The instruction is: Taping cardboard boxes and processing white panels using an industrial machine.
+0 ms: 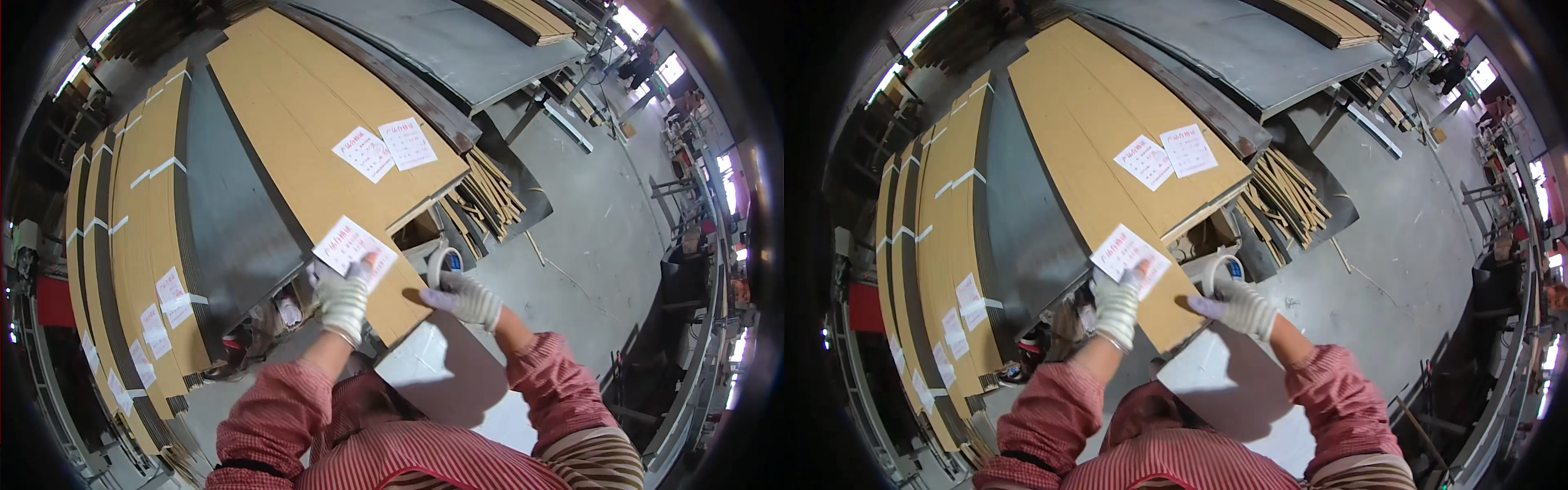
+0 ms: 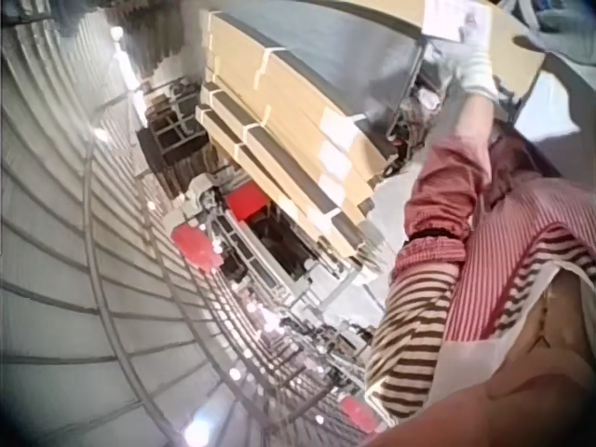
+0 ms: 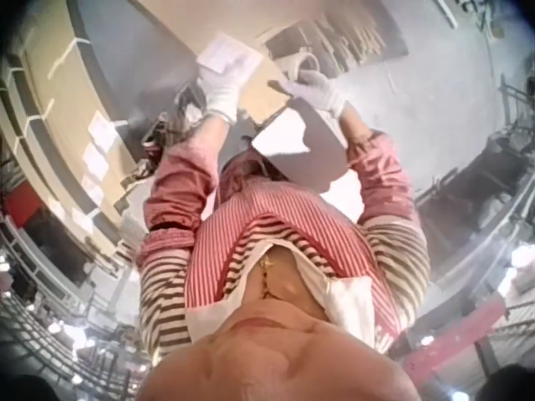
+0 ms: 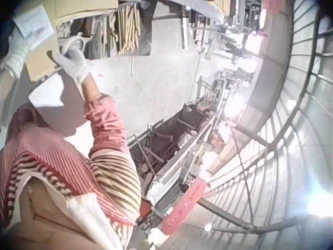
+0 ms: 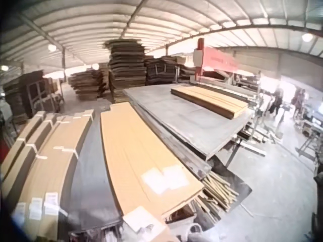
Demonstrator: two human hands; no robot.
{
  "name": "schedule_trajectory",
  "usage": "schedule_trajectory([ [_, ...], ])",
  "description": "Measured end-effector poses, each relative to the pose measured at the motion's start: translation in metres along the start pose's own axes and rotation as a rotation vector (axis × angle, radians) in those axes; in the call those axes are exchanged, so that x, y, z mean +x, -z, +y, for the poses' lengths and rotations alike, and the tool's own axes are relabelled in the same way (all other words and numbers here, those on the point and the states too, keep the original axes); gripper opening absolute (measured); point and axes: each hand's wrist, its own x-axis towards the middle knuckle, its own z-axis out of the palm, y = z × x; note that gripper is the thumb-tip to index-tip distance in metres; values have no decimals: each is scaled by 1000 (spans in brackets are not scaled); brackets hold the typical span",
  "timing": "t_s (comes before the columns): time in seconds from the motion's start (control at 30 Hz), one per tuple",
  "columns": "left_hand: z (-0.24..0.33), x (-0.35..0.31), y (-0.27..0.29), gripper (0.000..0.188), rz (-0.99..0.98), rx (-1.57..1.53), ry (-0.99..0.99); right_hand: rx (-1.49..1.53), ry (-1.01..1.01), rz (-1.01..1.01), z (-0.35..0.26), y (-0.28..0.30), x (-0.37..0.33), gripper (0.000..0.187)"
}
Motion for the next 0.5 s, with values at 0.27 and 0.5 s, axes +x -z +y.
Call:
schedule_trajectory([
  [0.27, 22, -56, 22, 69, -67, 275, -301, -448, 474, -28, -51, 29, -45, 38],
  [0.5, 94, -61, 46, 14, -830, 43, 190, -230, 490, -519, -88, 17, -20, 39],
])
